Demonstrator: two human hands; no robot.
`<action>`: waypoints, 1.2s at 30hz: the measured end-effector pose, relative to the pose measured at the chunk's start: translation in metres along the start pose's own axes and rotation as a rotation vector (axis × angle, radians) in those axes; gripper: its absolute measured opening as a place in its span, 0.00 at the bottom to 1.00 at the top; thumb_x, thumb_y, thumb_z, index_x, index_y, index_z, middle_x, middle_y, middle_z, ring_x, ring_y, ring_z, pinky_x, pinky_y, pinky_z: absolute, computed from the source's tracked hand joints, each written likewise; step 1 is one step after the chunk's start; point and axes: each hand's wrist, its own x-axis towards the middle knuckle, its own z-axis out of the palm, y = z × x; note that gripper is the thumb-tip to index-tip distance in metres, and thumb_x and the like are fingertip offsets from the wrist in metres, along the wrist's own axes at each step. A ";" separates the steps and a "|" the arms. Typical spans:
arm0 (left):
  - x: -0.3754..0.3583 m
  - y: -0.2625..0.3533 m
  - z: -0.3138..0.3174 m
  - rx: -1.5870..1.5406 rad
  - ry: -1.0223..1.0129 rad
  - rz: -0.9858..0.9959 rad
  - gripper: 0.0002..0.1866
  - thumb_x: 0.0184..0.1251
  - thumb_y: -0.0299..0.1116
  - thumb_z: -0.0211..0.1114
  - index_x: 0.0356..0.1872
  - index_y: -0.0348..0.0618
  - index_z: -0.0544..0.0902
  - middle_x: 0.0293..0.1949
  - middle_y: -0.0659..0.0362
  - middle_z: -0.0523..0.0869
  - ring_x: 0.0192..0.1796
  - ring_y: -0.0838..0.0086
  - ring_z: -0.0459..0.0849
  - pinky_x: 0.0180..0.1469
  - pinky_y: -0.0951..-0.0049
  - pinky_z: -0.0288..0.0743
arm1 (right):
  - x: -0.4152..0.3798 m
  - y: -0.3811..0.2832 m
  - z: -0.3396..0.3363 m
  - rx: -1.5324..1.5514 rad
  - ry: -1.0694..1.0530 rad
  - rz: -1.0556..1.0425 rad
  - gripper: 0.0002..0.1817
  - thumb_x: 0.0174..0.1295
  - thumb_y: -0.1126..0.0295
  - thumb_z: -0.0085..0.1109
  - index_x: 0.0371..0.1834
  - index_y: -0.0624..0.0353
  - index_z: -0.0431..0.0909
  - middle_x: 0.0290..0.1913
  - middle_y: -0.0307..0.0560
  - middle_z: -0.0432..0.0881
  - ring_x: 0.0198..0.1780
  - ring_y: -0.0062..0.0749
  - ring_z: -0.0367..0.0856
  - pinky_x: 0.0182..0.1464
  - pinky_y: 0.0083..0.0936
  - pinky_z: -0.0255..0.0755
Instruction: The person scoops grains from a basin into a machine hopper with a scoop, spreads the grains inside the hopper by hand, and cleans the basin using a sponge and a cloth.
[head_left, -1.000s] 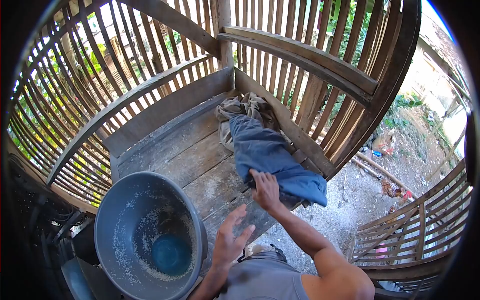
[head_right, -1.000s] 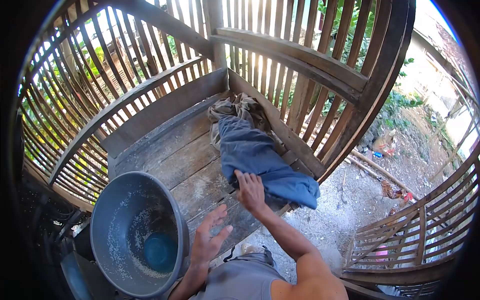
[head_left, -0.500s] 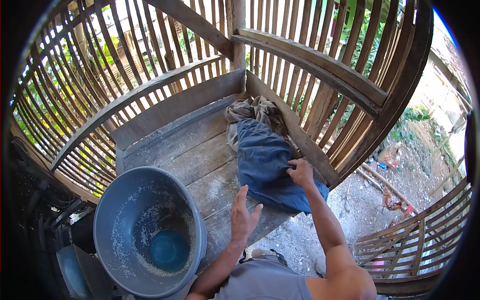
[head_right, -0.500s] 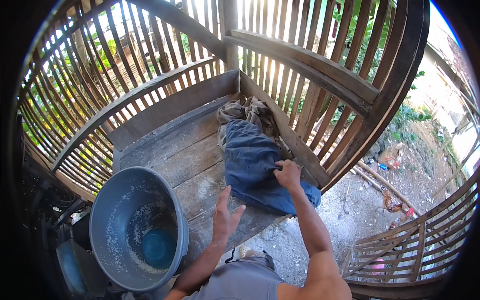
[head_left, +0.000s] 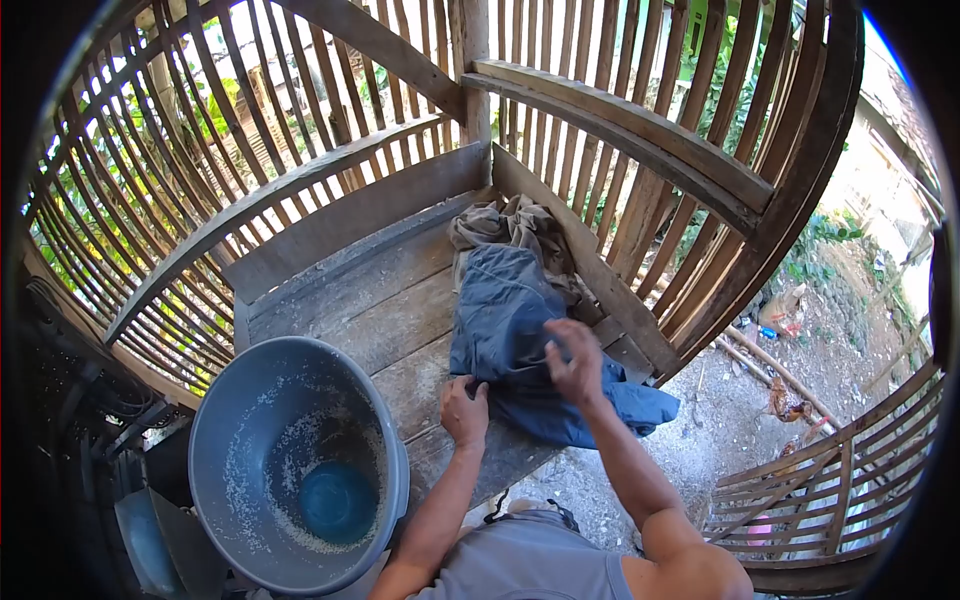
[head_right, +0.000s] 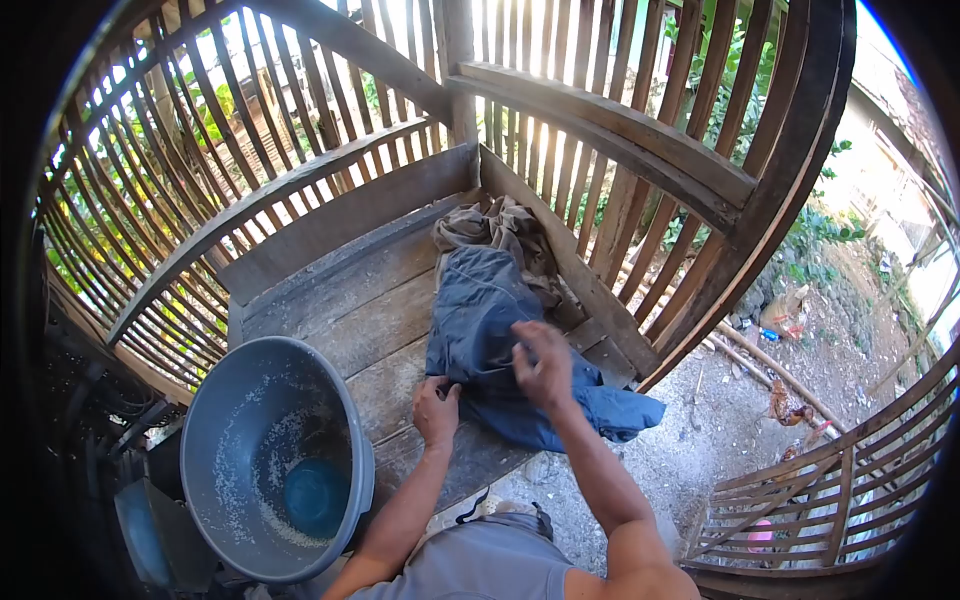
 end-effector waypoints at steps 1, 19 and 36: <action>0.000 -0.003 -0.001 -0.003 -0.006 -0.028 0.23 0.59 0.36 0.77 0.56 0.46 0.84 0.50 0.49 0.87 0.57 0.53 0.84 0.59 0.57 0.77 | 0.005 0.025 0.001 -0.092 0.028 0.108 0.26 0.59 0.64 0.72 0.61 0.57 0.82 0.62 0.57 0.81 0.68 0.52 0.76 0.73 0.42 0.65; 0.070 0.210 -0.065 -0.976 -0.020 0.328 0.12 0.65 0.19 0.71 0.49 0.35 0.86 0.40 0.61 0.88 0.41 0.80 0.84 0.47 0.78 0.79 | 0.180 -0.036 -0.104 -0.308 0.347 -0.389 0.25 0.52 0.77 0.73 0.57 0.54 0.85 0.44 0.50 0.78 0.46 0.44 0.81 0.49 0.38 0.75; -0.029 0.131 -0.147 -0.435 0.359 0.382 0.09 0.65 0.18 0.65 0.45 0.35 0.87 0.43 0.52 0.85 0.48 0.61 0.84 0.56 0.64 0.76 | -0.068 -0.058 0.045 0.683 0.020 0.452 0.17 0.59 0.74 0.63 0.51 0.66 0.79 0.44 0.40 0.82 0.47 0.25 0.78 0.54 0.26 0.73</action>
